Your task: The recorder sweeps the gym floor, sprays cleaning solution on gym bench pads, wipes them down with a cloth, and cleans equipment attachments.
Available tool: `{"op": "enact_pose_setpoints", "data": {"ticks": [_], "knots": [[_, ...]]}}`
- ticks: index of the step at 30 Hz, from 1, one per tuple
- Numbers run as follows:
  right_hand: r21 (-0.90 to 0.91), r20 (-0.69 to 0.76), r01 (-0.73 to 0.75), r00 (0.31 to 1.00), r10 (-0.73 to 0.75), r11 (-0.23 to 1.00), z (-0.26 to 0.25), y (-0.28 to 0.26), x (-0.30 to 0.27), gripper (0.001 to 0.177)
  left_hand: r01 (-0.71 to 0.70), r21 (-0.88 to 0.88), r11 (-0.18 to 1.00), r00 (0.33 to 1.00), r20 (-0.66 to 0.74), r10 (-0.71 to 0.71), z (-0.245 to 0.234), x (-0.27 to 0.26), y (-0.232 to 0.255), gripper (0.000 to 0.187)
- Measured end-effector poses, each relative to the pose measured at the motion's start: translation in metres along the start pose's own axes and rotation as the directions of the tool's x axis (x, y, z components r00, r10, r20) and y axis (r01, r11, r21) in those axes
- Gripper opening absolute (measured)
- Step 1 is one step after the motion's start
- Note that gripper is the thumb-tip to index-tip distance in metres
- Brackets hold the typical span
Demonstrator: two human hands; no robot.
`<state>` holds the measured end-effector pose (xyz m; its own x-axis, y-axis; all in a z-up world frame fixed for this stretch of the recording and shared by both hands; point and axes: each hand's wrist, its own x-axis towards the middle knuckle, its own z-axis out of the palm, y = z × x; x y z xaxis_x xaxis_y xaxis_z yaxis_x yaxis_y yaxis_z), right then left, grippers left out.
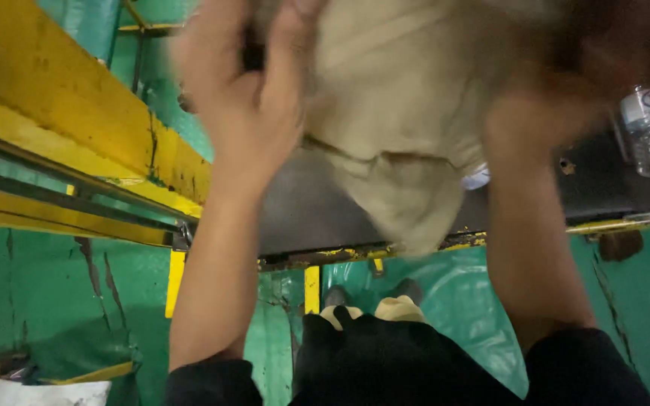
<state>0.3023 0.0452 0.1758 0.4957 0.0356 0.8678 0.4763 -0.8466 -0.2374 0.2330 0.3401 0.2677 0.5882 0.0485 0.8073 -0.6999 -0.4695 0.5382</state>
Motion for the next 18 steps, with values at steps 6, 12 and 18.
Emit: {"op": "enact_pose_setpoints", "data": {"ticks": [6, 12, 18], "knots": [[0.319, 0.608, -0.106, 0.785, -0.118, 0.942, -0.064, -0.050, -0.045, 0.051, 0.116, 0.026, 0.993, 0.937, 0.329, -0.118, -0.014, -0.054, 0.004, 0.040], [-0.110, 0.976, -0.431, 0.123, 0.179, 0.896, -0.063, -0.050, -0.122, 0.081, 0.244, 0.452, 0.858, 0.533, 0.677, -0.508, 0.001, -0.186, -0.054, 0.036], [0.174, 0.944, -0.674, 0.322, 0.074, 0.718, -0.094, -0.042, -0.187, 0.031, 0.206, 0.162, 0.965, 0.708, 0.656, -0.262, 0.041, -0.199, -0.014, 0.074]]}}
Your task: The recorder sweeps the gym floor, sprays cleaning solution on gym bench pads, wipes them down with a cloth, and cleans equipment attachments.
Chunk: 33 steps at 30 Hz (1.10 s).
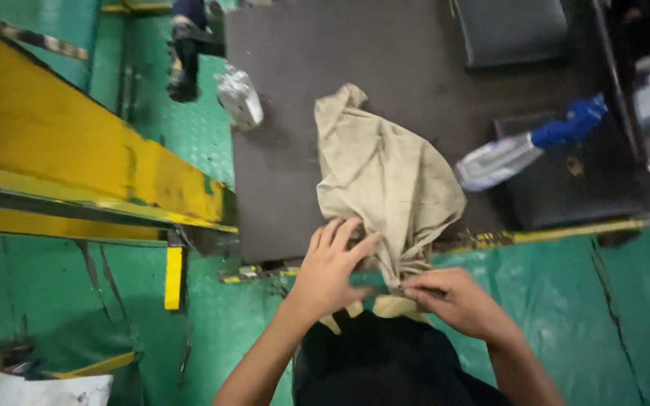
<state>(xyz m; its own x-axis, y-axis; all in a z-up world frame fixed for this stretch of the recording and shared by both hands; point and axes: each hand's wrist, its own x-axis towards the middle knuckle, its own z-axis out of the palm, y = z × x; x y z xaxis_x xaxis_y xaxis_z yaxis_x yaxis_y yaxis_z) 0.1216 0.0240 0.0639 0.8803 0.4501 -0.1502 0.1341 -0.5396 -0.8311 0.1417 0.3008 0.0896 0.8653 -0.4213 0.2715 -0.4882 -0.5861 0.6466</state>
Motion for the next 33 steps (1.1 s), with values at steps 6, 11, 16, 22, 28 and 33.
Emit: {"op": "enact_pose_setpoints", "data": {"ticks": [6, 11, 16, 22, 28, 33], "knots": [[0.436, 0.065, 0.136, 0.981, -0.182, 0.890, -0.057, 0.039, -0.101, 0.018, -0.135, -0.002, 0.991, 0.981, -0.143, 0.133, 0.044, -0.031, 0.027, 0.048], [0.492, -0.045, -0.007, 0.998, 0.033, 0.871, -0.088, 0.137, -0.202, 0.025, -0.026, -0.258, 0.966, 1.000, -0.011, 0.024, 0.108, -0.074, 0.081, 0.033], [-0.159, -0.282, 0.297, 0.900, -0.331, 0.942, -0.051, 0.016, -0.207, 0.106, 0.065, -0.335, 0.940, 0.975, 0.220, 0.011, 0.162, -0.057, 0.202, 0.025], [0.019, -0.365, 0.026, 0.931, -0.017, 0.999, -0.039, 0.132, -0.305, 0.032, 0.058, -0.125, 0.990, 0.998, -0.013, -0.060, 0.254, -0.101, 0.214, 0.044], [0.066, -0.567, 0.225, 0.810, -0.149, 0.972, -0.103, 0.155, -0.361, 0.030, 0.406, 0.136, 0.904, 0.906, 0.073, -0.417, 0.344, -0.158, 0.125, 0.029], [-0.260, -0.723, 0.135, 0.629, -0.286, 0.956, -0.102, 0.176, -0.379, 0.037, 0.437, 0.124, 0.891, 0.899, -0.057, -0.433, 0.323, -0.140, 0.124, 0.031]]}}
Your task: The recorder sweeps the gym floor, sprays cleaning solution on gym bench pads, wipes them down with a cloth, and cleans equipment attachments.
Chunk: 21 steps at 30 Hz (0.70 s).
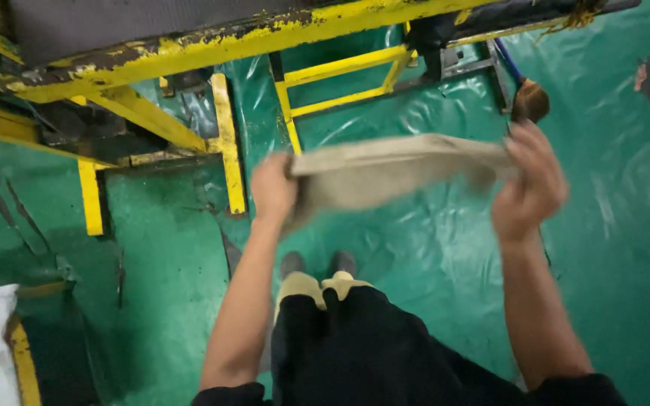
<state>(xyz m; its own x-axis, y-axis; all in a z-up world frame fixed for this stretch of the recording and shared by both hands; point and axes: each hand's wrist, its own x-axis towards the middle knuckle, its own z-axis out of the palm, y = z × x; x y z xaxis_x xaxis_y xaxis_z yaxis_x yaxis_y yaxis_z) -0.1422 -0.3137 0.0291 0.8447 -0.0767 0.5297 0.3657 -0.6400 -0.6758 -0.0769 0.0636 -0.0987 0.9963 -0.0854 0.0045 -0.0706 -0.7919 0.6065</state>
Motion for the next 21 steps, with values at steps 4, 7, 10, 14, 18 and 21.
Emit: {"op": "enact_pose_setpoints", "data": {"ticks": [4, 7, 10, 14, 18, 21], "knots": [[-0.291, 0.306, 0.373, 0.909, -0.283, 0.881, 0.025, 0.031, -0.067, 0.040, -0.216, -0.181, 0.960, 0.799, -0.598, 0.067, -0.057, -0.023, 0.050, 0.047], [-0.486, 0.731, 0.078, 0.583, 0.356, 0.871, 0.027, 0.077, -0.106, 0.042, -0.268, 0.211, 0.940, 0.906, 0.388, 0.171, 0.021, -0.038, -0.066, 0.035], [-0.595, 0.694, -0.203, 0.360, 0.624, 0.778, 0.033, 0.079, -0.111, 0.040, -0.196, 0.429, 0.882, 0.787, 0.605, -0.119, 0.003, -0.062, -0.074, 0.031], [-0.357, 0.444, -0.486, 0.663, 0.603, 0.797, 0.028, 0.085, -0.130, 0.048, 0.052, 0.173, 0.984, 0.927, 0.359, -0.112, -0.036, -0.064, -0.085, 0.024], [0.303, 0.194, -0.599, 0.801, 0.567, 0.741, 0.027, 0.039, -0.116, 0.026, -0.079, 0.131, 0.988, 0.995, -0.050, 0.086, -0.058, -0.065, -0.084, 0.026], [0.275, 0.257, -0.673, 0.739, 0.622, 0.686, 0.060, -0.037, -0.090, 0.018, -0.037, -0.026, 0.999, 0.997, -0.063, 0.035, -0.082, -0.069, -0.017, 0.031]]}}
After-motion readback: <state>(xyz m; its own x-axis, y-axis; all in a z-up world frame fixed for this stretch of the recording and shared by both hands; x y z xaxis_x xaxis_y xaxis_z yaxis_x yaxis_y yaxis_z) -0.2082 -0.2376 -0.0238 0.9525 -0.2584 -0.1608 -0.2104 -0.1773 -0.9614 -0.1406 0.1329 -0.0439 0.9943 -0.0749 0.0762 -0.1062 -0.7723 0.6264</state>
